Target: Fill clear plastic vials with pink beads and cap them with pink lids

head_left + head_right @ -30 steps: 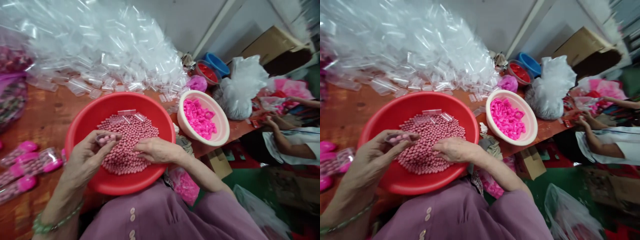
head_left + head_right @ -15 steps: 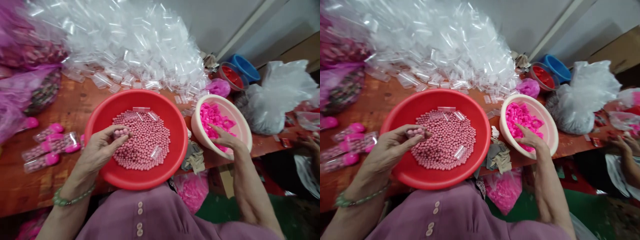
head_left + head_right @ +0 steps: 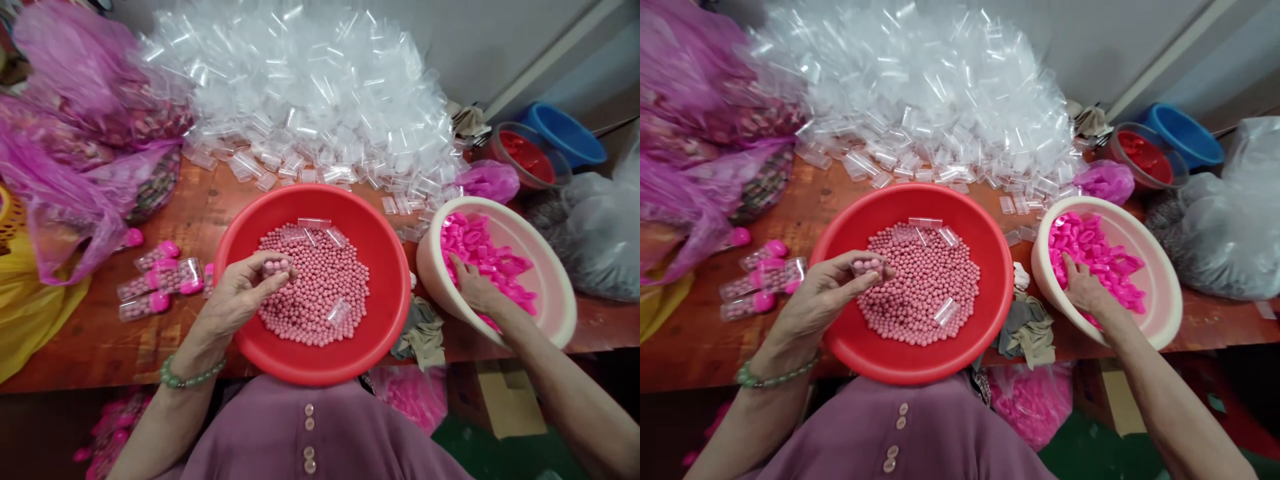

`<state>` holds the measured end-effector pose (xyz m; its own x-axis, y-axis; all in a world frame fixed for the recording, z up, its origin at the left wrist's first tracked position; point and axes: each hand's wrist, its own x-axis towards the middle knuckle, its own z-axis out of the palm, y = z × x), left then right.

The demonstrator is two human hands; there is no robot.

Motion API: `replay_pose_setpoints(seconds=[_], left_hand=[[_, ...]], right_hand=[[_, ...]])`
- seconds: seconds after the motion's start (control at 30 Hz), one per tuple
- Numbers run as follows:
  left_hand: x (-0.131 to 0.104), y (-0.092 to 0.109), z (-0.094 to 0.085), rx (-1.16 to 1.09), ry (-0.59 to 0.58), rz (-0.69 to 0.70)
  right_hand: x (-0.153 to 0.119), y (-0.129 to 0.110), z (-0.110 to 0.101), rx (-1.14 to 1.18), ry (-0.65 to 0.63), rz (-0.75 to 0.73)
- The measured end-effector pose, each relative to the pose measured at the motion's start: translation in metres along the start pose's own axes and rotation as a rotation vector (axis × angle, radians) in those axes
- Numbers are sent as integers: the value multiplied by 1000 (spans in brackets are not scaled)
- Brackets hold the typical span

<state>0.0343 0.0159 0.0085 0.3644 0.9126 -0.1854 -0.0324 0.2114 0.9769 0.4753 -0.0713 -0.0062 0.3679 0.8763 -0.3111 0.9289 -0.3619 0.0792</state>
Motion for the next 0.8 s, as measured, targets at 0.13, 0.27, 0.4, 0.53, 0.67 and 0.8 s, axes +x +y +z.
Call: replay_pose_setpoints(seconds=[0.13,0.27,0.4,0.53,0.67,0.8], left_hand=[[-1,1,1,10,-2,-16],[-2,-1,-1,-21,19,5],[-1,-4,-3,-64,15,27],[0,-7,-4,-112,13,54],[0,-7,-6,-141,23,53],[-2,-7,-8,-116,20,31]], right_hand=[[1,-5,0,-77,-105,44],[4,-6,-2,-135,-124,42],[15,0,2,-162,-168,66],[28,4,10,-171,-195,100],[31,0,13,-151,-146,118],[22,-4,7,-55,-90,92]])
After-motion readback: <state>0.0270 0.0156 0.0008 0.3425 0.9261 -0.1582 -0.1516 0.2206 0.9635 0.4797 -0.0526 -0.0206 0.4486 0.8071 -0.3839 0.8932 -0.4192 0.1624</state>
